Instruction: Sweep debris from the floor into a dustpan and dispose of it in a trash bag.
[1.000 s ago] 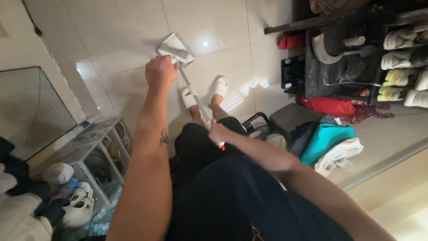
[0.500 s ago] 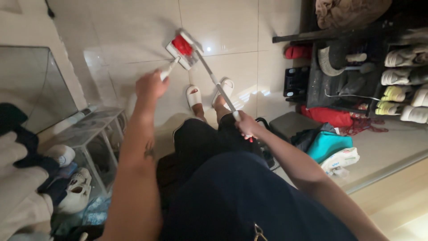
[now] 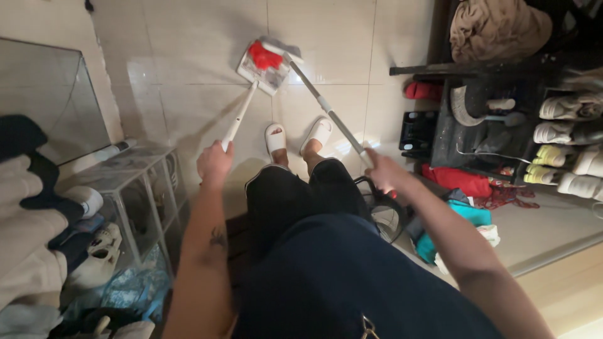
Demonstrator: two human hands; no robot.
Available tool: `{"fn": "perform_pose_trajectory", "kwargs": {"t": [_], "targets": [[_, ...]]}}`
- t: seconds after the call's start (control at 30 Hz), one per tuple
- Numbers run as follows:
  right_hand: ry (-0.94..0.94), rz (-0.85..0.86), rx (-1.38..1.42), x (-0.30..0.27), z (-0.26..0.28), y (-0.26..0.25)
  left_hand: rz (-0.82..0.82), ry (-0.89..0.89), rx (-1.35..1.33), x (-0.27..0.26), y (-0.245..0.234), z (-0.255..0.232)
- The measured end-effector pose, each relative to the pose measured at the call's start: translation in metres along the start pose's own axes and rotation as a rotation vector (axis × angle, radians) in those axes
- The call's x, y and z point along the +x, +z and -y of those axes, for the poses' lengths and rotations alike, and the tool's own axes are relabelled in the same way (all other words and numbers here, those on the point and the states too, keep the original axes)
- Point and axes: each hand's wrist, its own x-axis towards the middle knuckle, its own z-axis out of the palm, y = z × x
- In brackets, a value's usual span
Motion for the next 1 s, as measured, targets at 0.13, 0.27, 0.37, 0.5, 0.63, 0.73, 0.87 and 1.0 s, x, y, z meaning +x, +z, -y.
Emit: {"fn": "perform_pose_trajectory", "kwargs": {"t": [0.13,0.27,0.37,0.5,0.63,0.73,0.87,1.0], "targets": [[0.277,0.174,-0.114,-0.022,0.048,-0.032,-0.007,-0.015,-0.026,-0.006,0.016,0.007],[0.278,0.205,-0.226,-0.035,0.057,-0.025,0.004,-0.049,-0.065,-0.003,0.017,0.002],[0.213,0.194,-0.17,-0.039,0.039,-0.012,0.007,-0.077,-0.113,-0.005,0.01,-0.005],[0.256,0.248,-0.222,-0.054,0.038,-0.01,-0.018,-0.082,-0.148,0.001,0.004,-0.012],[0.123,0.125,-0.278,-0.056,0.02,-0.001,-0.044,-0.121,-0.213,0.003,-0.002,-0.014],[0.168,0.15,-0.344,-0.054,0.019,-0.004,-0.075,-0.138,-0.27,0.004,-0.011,-0.014],[0.206,0.122,-0.253,-0.043,-0.013,0.016,-0.097,-0.134,-0.272,0.003,-0.024,-0.006],[0.151,0.061,-0.125,-0.032,-0.023,0.017,-0.109,-0.169,-0.296,-0.005,-0.033,0.008]]}}
